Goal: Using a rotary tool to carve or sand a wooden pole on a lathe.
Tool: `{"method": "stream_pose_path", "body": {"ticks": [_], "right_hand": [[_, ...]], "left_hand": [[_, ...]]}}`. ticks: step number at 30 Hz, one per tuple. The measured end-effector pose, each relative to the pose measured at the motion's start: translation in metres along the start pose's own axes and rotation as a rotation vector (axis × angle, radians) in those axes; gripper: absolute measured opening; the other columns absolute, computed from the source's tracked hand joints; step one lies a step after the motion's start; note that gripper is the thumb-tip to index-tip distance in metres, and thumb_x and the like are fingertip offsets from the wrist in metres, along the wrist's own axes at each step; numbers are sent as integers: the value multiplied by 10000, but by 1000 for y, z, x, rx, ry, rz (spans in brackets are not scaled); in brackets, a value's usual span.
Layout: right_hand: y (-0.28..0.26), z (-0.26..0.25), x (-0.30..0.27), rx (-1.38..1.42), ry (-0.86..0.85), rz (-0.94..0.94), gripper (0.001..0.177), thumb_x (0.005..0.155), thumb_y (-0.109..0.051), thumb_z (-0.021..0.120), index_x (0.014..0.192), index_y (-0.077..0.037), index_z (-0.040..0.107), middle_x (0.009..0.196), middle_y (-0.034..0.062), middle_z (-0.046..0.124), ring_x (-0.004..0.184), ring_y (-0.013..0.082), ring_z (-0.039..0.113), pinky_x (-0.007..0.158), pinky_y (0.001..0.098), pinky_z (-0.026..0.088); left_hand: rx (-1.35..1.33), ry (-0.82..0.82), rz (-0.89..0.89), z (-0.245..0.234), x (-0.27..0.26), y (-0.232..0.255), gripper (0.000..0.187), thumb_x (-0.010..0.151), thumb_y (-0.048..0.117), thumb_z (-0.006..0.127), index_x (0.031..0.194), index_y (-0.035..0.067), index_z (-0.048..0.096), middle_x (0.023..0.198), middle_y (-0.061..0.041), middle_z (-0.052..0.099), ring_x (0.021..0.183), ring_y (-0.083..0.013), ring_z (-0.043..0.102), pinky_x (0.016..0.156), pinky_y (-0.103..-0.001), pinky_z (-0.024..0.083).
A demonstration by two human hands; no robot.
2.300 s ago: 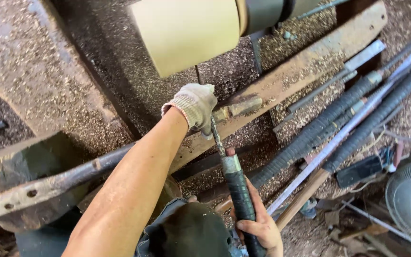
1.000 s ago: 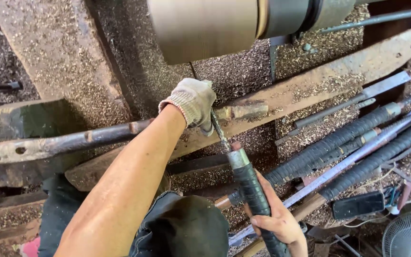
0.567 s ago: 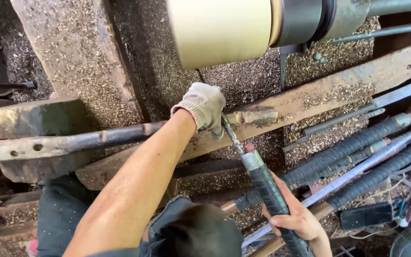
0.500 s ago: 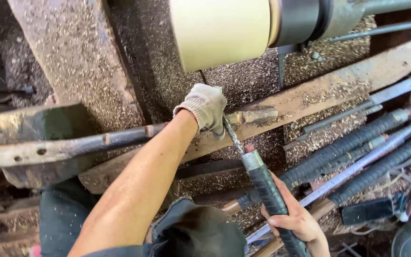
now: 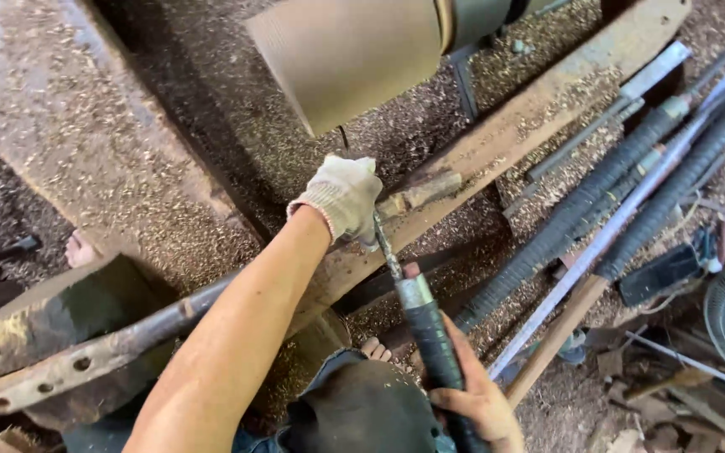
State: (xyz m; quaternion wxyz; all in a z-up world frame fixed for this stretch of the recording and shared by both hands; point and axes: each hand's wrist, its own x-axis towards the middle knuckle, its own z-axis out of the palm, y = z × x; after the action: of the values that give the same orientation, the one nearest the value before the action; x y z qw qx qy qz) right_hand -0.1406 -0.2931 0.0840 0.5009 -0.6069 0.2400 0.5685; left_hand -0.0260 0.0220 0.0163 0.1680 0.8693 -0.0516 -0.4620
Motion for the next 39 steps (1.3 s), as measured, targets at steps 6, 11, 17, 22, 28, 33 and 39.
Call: {"method": "stream_pose_path", "body": {"ticks": [6, 11, 17, 22, 28, 33, 39], "right_hand": [[40, -7, 12, 43, 3, -150, 1206, 575, -41, 769, 1642, -180, 225, 908, 123, 677, 745, 195, 640, 633, 292, 526], [17, -10, 11, 35, -81, -135, 1199, 579, -38, 748, 1630, -190, 192, 872, 117, 645, 655, 175, 611, 503, 294, 505], [-6, -20, 9, -39, -116, -73, 1218, 579, 2, 697, 1665, -226, 193, 901, 100, 670, 584, 147, 595, 468, 284, 502], [-8, -38, 16, -118, -141, -76, 1207, 599, 24, 689, 1664, -238, 185, 858, 109, 654, 591, 163, 621, 478, 299, 521], [-26, -45, 19, -160, -145, -12, 1216, 594, 47, 696, 1660, -263, 200, 836, 97, 625, 579, 167, 602, 478, 305, 511], [-35, -54, 23, -180, -176, -13, 1212, 590, 47, 686, 1660, -260, 204, 849, 107, 636, 583, 169, 608, 481, 312, 511], [-44, -67, 29, -211, -227, 14, 1206, 606, 22, 681, 1663, -275, 182, 827, 111, 630, 563, 167, 594, 478, 319, 508]], "left_hand": [[78, -47, -19, -4, 7, 4, 711, 676, 561, 889, 1096, 12, 724, 1056, -94, 665, 904, -238, 734, 842, -365, 565], [53, -82, -62, -3, 1, 5, 624, 708, 547, 854, 1102, 74, 754, 1092, -103, 706, 958, -257, 732, 888, -370, 561], [14, -19, -71, 4, 7, 4, 653, 681, 517, 883, 1125, 59, 747, 1180, -130, 644, 1004, -284, 713, 927, -411, 569], [72, -15, -76, 2, -1, 7, 718, 680, 606, 843, 1146, 69, 746, 1179, -139, 643, 1147, -286, 644, 1216, -624, 242], [5, -35, -131, 2, 2, 7, 723, 685, 580, 841, 1197, 83, 719, 1243, -135, 599, 1190, -300, 620, 1211, -622, 234], [7, -97, -168, 1, 3, 7, 715, 775, 571, 789, 1229, 28, 692, 1209, -136, 638, 1105, -293, 689, 1215, -628, 241], [-47, -50, -169, 8, 4, 6, 752, 728, 601, 833, 1203, 30, 714, 1171, -145, 654, 1086, -301, 682, 1192, -587, 311]]}}
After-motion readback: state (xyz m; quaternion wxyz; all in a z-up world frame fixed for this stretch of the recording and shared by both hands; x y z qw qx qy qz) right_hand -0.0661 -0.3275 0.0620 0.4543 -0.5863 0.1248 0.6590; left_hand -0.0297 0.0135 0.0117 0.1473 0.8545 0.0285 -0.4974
